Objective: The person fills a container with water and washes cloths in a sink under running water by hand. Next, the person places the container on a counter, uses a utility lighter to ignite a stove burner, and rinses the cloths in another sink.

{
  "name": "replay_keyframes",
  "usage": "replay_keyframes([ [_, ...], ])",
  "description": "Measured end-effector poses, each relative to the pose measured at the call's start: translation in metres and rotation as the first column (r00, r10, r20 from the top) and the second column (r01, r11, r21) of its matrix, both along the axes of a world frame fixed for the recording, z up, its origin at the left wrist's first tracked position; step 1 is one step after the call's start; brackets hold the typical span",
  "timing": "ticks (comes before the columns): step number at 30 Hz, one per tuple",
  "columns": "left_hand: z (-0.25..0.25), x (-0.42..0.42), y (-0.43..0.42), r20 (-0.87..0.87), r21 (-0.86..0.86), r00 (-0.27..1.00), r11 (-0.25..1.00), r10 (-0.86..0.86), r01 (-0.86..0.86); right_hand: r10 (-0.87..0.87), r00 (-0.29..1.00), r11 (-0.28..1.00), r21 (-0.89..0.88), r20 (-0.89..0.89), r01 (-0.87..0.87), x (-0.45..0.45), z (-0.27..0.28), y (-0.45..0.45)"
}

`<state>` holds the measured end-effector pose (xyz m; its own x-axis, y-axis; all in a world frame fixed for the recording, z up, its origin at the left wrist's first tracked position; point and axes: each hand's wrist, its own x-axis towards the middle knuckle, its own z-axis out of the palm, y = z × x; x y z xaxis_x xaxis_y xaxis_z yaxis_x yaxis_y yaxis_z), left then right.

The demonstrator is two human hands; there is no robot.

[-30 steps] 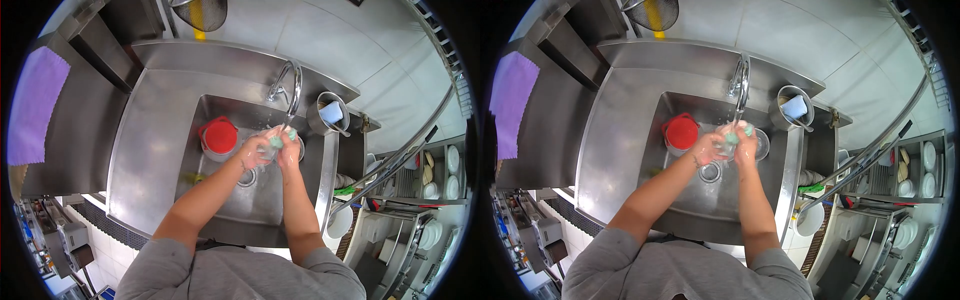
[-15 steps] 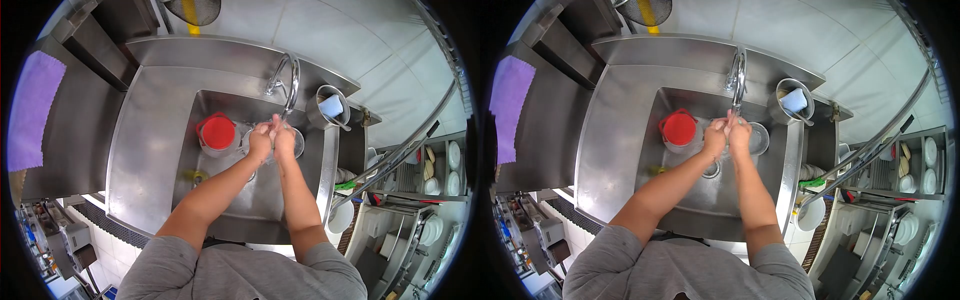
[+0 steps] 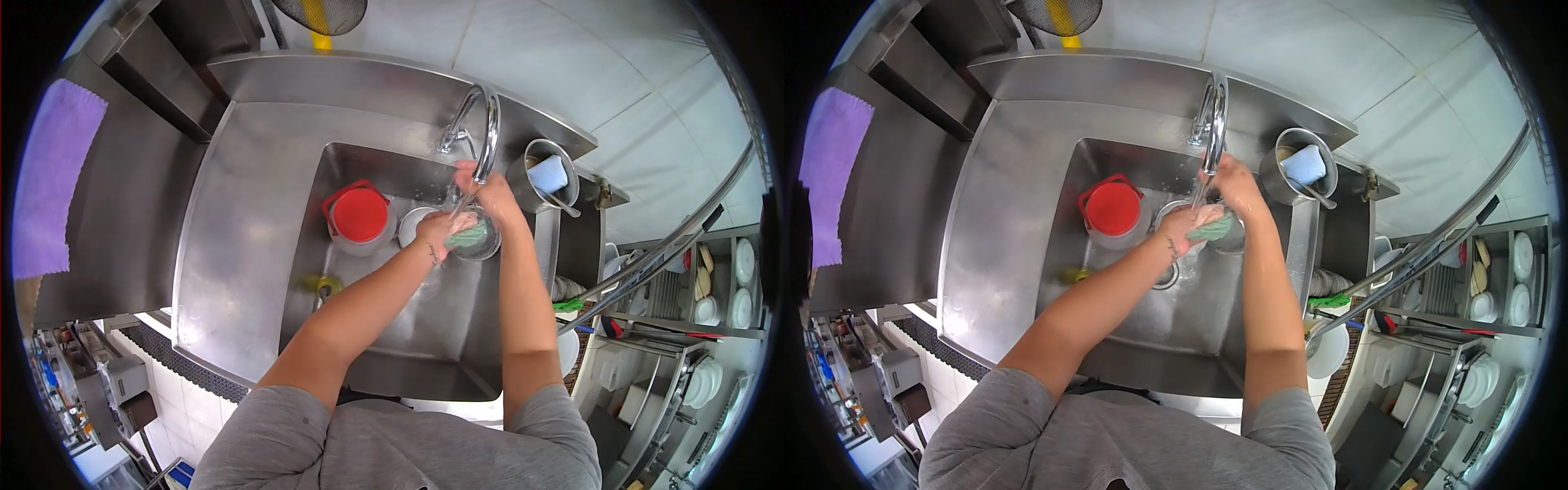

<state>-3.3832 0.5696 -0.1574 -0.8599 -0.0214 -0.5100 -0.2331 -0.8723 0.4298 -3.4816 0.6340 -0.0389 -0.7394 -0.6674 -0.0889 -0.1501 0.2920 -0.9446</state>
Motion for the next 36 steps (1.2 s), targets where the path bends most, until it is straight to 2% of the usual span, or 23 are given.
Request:
replay_keyframes([
  [2, 0.022, 0.001, 0.003, 0.198, -0.041, 0.98, 0.999, 0.008, 0.0, -0.206, 0.978, 0.975, 0.073, -0.034, 0.208, -0.039, -0.044, -0.007],
  [3, 0.036, 0.001, 0.004, 0.293, -0.062, 0.956, 0.998, 0.018, 0.0, -0.229, 0.971, 0.968, 0.085, -0.07, 0.235, -0.059, -0.063, -0.011],
  [5, 0.055, 0.004, 0.01, 0.237, -0.194, 0.967, 0.98, 0.094, -0.048, -0.269, 0.953, 0.952, 0.111, -0.142, 0.285, -0.081, -0.082, -0.019],
  [6, 0.061, 0.005, 0.011, 0.206, -0.256, 0.97, 0.964, 0.13, -0.075, -0.306, 0.949, 0.94, 0.129, -0.078, 0.314, -0.083, -0.085, -0.022],
  [8, 0.066, 0.007, 0.005, 0.196, -0.238, 0.971, 0.967, 0.137, -0.089, -0.379, 0.924, 0.914, 0.172, 0.045, 0.366, -0.085, -0.088, -0.029],
  [9, 0.067, 0.008, 0.003, 0.193, -0.229, 0.971, 0.969, 0.142, -0.096, -0.38, 0.924, 0.924, 0.071, 0.047, 0.376, -0.105, -0.124, -0.031],
  [12, 0.035, 0.005, -0.009, -0.093, 0.123, 0.99, 0.988, 0.102, -0.09, -0.487, 0.858, 0.872, 0.134, 0.164, 0.47, -0.126, -0.124, -0.035],
  [14, 0.038, 0.011, -0.018, 0.127, 0.1, 0.989, 0.991, 0.077, -0.09, -0.445, 0.894, 0.895, 0.014, 0.04, 0.445, -0.142, -0.12, -0.037],
  [15, 0.045, 0.017, -0.02, 0.239, 0.093, 0.969, 0.992, 0.06, -0.084, -0.399, 0.912, 0.917, 0.015, 0.097, 0.4, -0.13, -0.093, -0.038],
  [16, 0.054, 0.021, -0.02, 0.281, 0.062, 0.956, 0.992, 0.085, -0.106, -0.354, 0.923, 0.934, 0.014, 0.154, 0.356, -0.109, -0.061, -0.037],
  [18, 0.07, 0.028, -0.02, 0.354, -0.001, 0.926, 0.99, 0.133, -0.141, -0.311, 0.912, 0.922, -0.147, 0.268, 0.358, -0.072, -0.052, -0.022],
  [19, 0.071, 0.032, -0.021, 0.278, 0.023, 0.95, 0.988, 0.141, -0.153, -0.277, 0.908, 0.906, -0.23, 0.314, 0.356, -0.056, -0.047, -0.014],
  [21, 0.07, 0.038, -0.024, 0.115, 0.072, 0.978, 0.98, 0.175, -0.184, -0.331, 0.873, 0.855, -0.277, 0.357, 0.438, -0.037, -0.064, -0.007],
  [22, 0.071, 0.037, -0.026, 0.149, 0.068, 0.972, 0.979, 0.179, -0.191, -0.379, 0.848, 0.815, -0.301, 0.372, 0.496, -0.028, -0.068, -0.005],
  [24, 0.072, 0.035, -0.028, 0.229, 0.051, 0.959, 0.981, 0.169, -0.185, -0.321, 0.831, 0.782, -0.367, 0.454, 0.503, -0.032, -0.057, -0.009],
  [25, 0.065, 0.032, -0.028, 0.217, 0.047, 0.968, 0.989, 0.128, -0.142, -0.286, 0.823, 0.759, -0.408, 0.491, 0.507, -0.039, -0.048, -0.017],
  [28, 0.073, 0.025, -0.023, 0.264, 0.012, 0.96, 0.994, 0.098, -0.105, -0.033, 0.814, 0.665, -0.595, 0.58, 0.451, -0.061, -0.029, -0.045],
  [31, 0.064, 0.016, -0.027, 0.281, 0.043, 0.954, 0.992, 0.102, -0.119, -0.227, 0.794, 0.636, -0.531, 0.565, 0.56, -0.06, -0.003, -0.064],
  [34, 0.066, 0.024, -0.032, 0.257, 0.076, 0.958, 0.985, 0.129, -0.153, -0.677, 0.59, 0.52, -0.282, 0.44, 0.806, -0.119, -0.089, -0.044],
  [36, 0.063, 0.028, -0.035, 0.246, 0.079, 0.962, 0.986, 0.122, -0.145, -0.438, 0.522, 0.602, -0.193, 0.732, 0.775, -0.063, -0.03, -0.055],
])
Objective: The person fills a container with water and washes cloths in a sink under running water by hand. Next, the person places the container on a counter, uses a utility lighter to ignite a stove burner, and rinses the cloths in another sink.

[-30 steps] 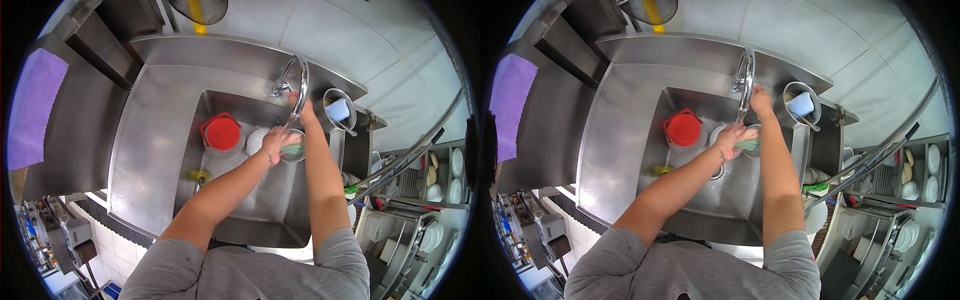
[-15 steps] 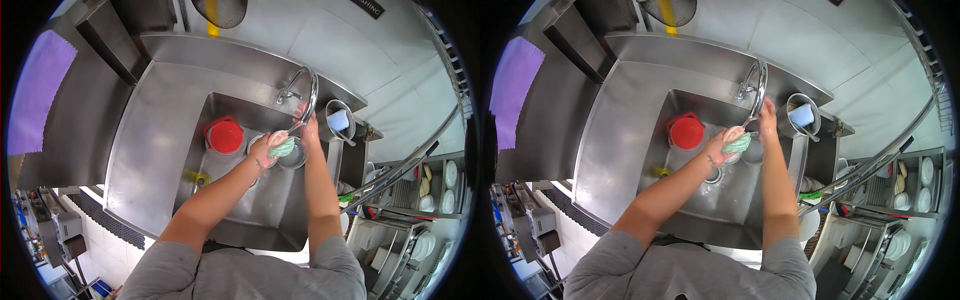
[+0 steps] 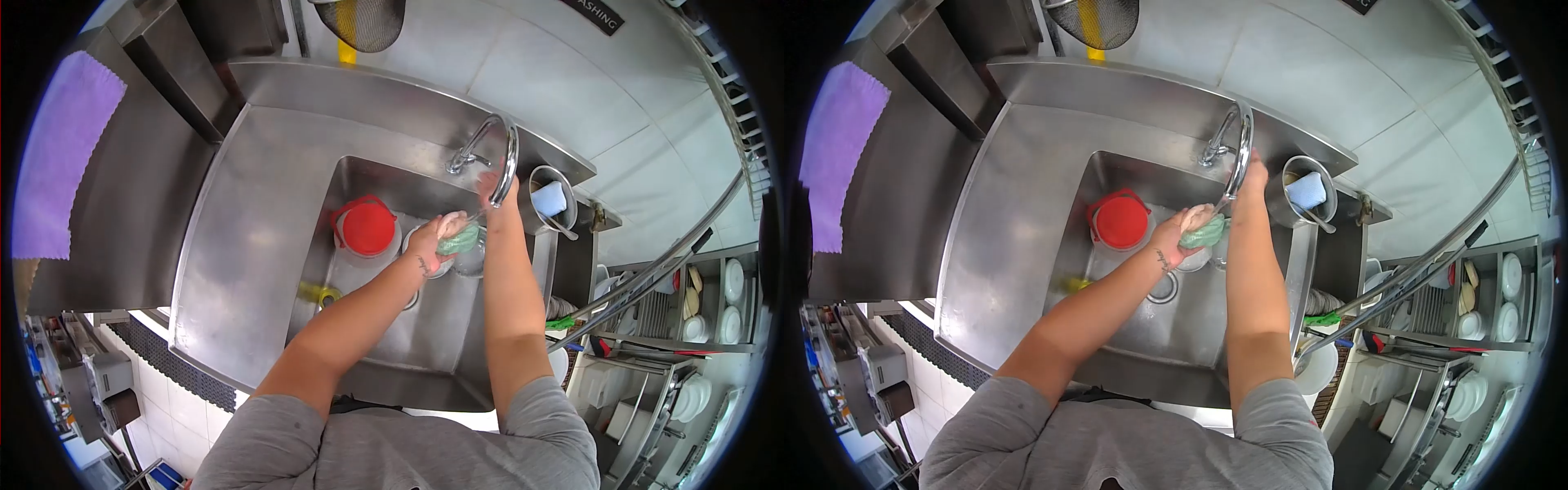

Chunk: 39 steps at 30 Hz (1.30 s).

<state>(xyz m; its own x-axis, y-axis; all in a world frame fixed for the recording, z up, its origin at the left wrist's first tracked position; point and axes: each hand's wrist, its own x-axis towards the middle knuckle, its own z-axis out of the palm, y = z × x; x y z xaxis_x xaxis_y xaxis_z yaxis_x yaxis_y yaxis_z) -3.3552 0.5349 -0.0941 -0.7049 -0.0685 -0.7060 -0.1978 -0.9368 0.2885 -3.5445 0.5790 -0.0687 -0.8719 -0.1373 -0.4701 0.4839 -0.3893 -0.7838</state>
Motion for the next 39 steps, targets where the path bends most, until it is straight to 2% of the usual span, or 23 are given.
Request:
replay_keyframes([
  [2, -0.005, 0.001, -0.002, 0.021, -0.024, 0.999, 0.999, -0.047, 0.047, 0.028, 0.999, 0.965, -0.261, 0.017, -0.022, 0.002, -0.01, -0.007],
  [3, -0.003, 0.002, -0.001, 0.054, -0.038, 0.998, 0.998, -0.045, 0.047, 0.007, 1.0, 0.962, -0.272, 0.015, -0.003, -0.005, -0.013, -0.014],
  [7, -0.002, 0.002, 0.003, 0.107, -0.072, 0.992, 0.995, -0.067, 0.075, 0.273, 0.953, 0.911, -0.283, -0.131, -0.3, 0.003, -0.008, 0.004],
  [11, -0.008, -0.003, -0.001, -0.053, 0.044, 0.999, 0.999, 0.0, 0.002, 0.4, 0.866, 0.916, 0.157, -0.299, -0.369, 0.052, -0.009, 0.028],
  [13, 0.0, -0.01, -0.007, -0.027, 0.046, 0.999, 0.998, 0.045, -0.044, 0.455, 0.857, 0.89, 0.118, -0.242, -0.44, 0.079, -0.009, 0.034],
  [14, 0.006, -0.014, -0.008, -0.016, 0.045, 0.998, 0.997, 0.067, -0.066, 0.503, 0.805, 0.852, 0.021, -0.314, -0.523, 0.098, -0.005, 0.041],
  [15, 0.01, -0.019, -0.007, -0.128, 0.147, 0.964, 0.966, 0.234, -0.215, 0.537, 0.746, 0.792, -0.069, -0.395, -0.607, 0.117, 0.002, 0.044],
  [16, 0.012, -0.021, -0.007, -0.145, 0.099, 0.948, 0.958, 0.283, -0.271, 0.467, 0.787, 0.854, -0.024, -0.404, -0.52, 0.137, 0.004, 0.039],
  [18, 0.023, -0.019, 0.0, -0.176, 0.009, 0.914, 0.929, 0.366, -0.371, 0.114, 0.856, 0.962, -0.158, -0.504, -0.221, 0.166, -0.006, 0.025],
  [19, 0.032, -0.017, 0.008, -0.136, -0.024, 0.895, 0.901, 0.426, -0.432, 0.031, 0.918, 0.978, -0.179, -0.394, -0.11, 0.166, -0.006, 0.029],
  [20, 0.04, -0.013, 0.015, -0.192, -0.223, 0.897, 0.872, 0.398, -0.435, -0.059, 0.958, 0.982, -0.19, -0.282, 0.004, 0.165, -0.002, 0.031],
  [21, 0.048, -0.008, 0.021, -0.244, -0.412, 0.899, 0.8, 0.364, -0.436, -0.147, 0.975, 0.975, -0.189, -0.166, 0.115, 0.163, 0.002, 0.032],
  [22, 0.054, -0.001, 0.026, -0.286, -0.58, 0.901, 0.69, 0.325, -0.433, -0.031, 0.998, 0.959, -0.282, -0.06, 0.012, 0.162, 0.008, 0.036],
  [23, 0.055, 0.012, 0.027, -0.336, -0.847, 0.929, 0.38, 0.158, -0.371, 0.098, 0.995, 0.923, -0.378, 0.035, -0.078, 0.165, 0.025, 0.039],
  [25, 0.071, 0.047, 0.023, -0.5, -0.86, 0.852, -0.028, -0.154, -0.51, 0.275, 0.931, 0.87, -0.474, 0.239, -0.136, 0.174, 0.039, 0.039],
  [26, 0.084, 0.068, 0.02, -0.514, -0.779, 0.796, -0.215, -0.321, -0.589, 0.441, 0.885, 0.829, -0.446, 0.15, -0.337, 0.181, 0.044, 0.04],
  [28, 0.098, 0.107, 0.02, -0.445, -0.677, 0.707, -0.31, -0.55, -0.667, 0.737, 0.676, 0.641, -0.337, 0.018, -0.69, 0.201, 0.055, 0.046],
  [29, 0.094, 0.124, 0.022, -0.38, -0.618, 0.673, -0.367, -0.634, -0.695, 0.764, 0.613, 0.633, -0.414, 0.201, -0.654, 0.218, 0.07, 0.043],
  [31, 0.085, 0.157, 0.026, -0.229, -0.47, 0.631, -0.483, -0.742, -0.739, 0.893, 0.385, 0.442, -0.294, 0.232, -0.847, 0.239, 0.082, 0.036],
  [33, 0.071, 0.185, 0.031, -0.055, -0.43, 0.523, -0.452, -0.851, -0.781, 0.942, 0.186, 0.214, -0.072, 0.28, -0.974, 0.263, 0.07, 0.028],
  [34, 0.061, 0.199, 0.033, 0.035, -0.416, 0.463, -0.434, -0.886, -0.799, 0.916, 0.183, 0.167, 0.076, 0.356, -0.983, 0.277, 0.057, 0.026],
  [37, 0.019, 0.227, 0.052, 0.529, -0.298, 0.426, -0.631, -0.734, -0.716, 0.865, 0.177, -0.067, 0.457, 0.47, -0.887, 0.316, 0.013, 0.018],
  [39, 0.007, 0.243, 0.058, 0.635, -0.279, 0.485, -0.764, -0.601, -0.581, 0.889, 0.127, -0.222, 0.658, 0.439, -0.72, 0.329, -0.012, 0.016],
])
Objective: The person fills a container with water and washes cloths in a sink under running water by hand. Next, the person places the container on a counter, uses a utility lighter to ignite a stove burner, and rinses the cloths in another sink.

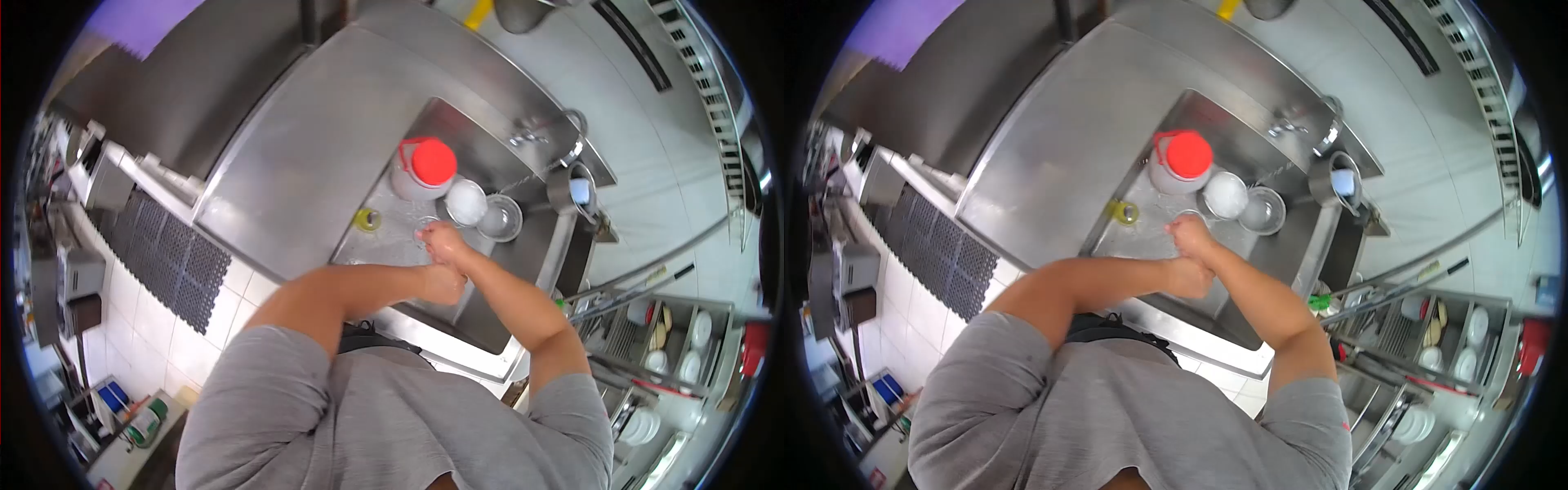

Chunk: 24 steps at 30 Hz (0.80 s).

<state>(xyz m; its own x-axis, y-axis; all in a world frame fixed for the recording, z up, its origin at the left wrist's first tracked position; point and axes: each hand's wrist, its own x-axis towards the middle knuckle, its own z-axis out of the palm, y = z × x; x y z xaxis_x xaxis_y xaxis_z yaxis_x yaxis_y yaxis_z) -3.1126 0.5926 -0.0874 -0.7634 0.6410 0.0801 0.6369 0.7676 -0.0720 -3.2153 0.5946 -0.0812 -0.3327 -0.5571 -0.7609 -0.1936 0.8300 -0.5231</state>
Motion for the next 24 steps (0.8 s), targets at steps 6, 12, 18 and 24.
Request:
replay_keyframes([
  [6, -0.108, 0.021, 0.028, -0.062, 0.341, 0.927, 0.881, 0.369, -0.327, 0.249, 0.793, 0.894, -0.184, -0.556, -0.409, 0.085, -0.039, -0.019],
  [12, 0.01, 0.151, -0.072, 0.111, 0.149, 0.908, 0.896, 0.404, -0.418, 0.085, 0.996, 0.996, -0.043, 0.019, -0.084, 0.192, 0.061, -0.117],
  [18, 0.02, 0.432, -0.153, 0.119, 0.562, 0.551, 0.401, 0.826, -0.723, 0.136, 0.782, 0.702, -0.498, -0.608, -0.509, 0.311, 0.025, -0.143],
  [24, -0.126, 0.804, -0.131, 0.491, 0.361, -0.292, -0.497, 0.82, -0.789, 0.241, 0.257, 0.719, -0.006, -0.936, -0.695, 0.472, -0.011, -0.125],
])
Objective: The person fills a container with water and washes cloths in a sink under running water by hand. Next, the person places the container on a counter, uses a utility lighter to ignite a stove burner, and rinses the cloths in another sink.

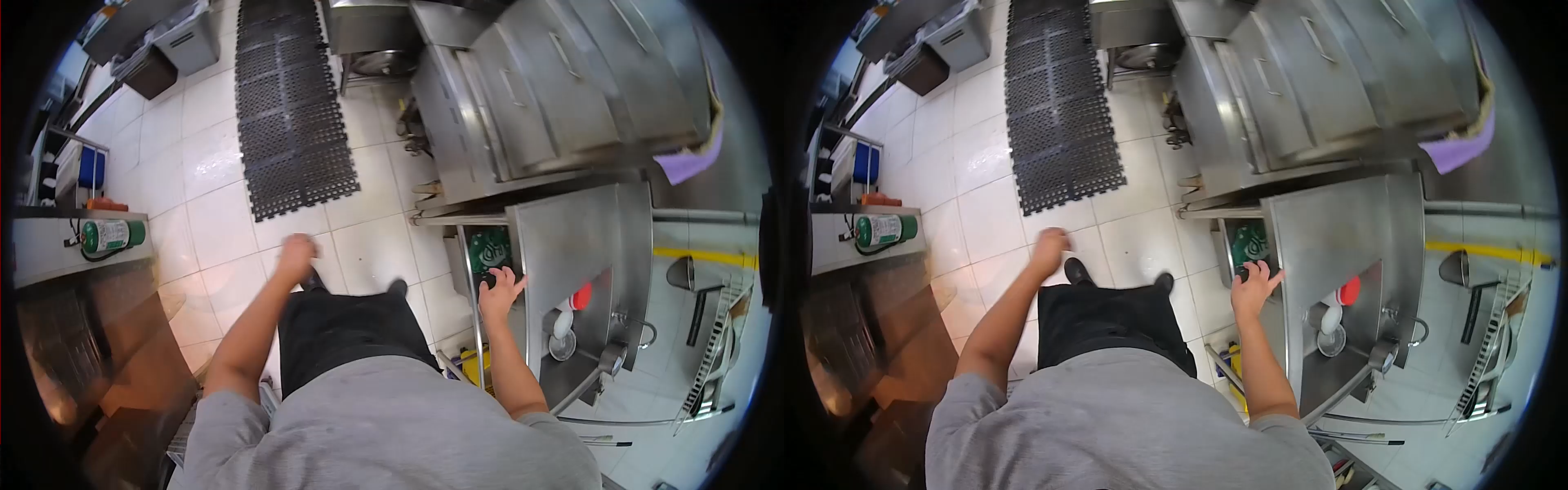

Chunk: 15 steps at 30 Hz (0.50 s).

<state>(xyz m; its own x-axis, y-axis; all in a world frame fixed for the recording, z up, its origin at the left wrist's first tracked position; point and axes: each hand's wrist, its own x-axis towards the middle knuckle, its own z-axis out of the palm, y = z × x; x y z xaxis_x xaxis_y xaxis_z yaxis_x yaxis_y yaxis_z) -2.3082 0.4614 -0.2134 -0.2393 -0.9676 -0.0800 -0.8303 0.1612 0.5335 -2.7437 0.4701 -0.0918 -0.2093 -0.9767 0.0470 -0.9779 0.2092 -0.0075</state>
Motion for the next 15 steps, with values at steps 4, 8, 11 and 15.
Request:
replay_keyframes([
  [4, -0.017, 0.175, 0.076, 0.203, 0.085, 0.836, 0.842, 0.509, -0.533, -0.014, 0.986, 0.995, 0.1, 0.167, -0.003, 0.032, -0.063, -0.018],
  [8, -0.054, 0.274, 0.187, 0.342, 0.329, 0.598, 0.503, 0.725, -0.799, 0.074, 0.927, 0.928, 0.315, 0.366, -0.198, 0.087, -0.114, -0.056],
  [11, -0.085, 0.29, 0.278, 0.149, 0.327, 0.43, 0.366, 0.89, -0.871, -0.051, 0.884, 0.847, 0.489, 0.464, -0.208, 0.136, -0.16, -0.103],
  [15, -0.073, 0.26, 0.289, 0.117, 0.619, -0.033, -0.099, 0.993, -0.779, -0.029, 0.892, 0.766, 0.584, 0.451, -0.27, 0.203, -0.195, -0.173],
])
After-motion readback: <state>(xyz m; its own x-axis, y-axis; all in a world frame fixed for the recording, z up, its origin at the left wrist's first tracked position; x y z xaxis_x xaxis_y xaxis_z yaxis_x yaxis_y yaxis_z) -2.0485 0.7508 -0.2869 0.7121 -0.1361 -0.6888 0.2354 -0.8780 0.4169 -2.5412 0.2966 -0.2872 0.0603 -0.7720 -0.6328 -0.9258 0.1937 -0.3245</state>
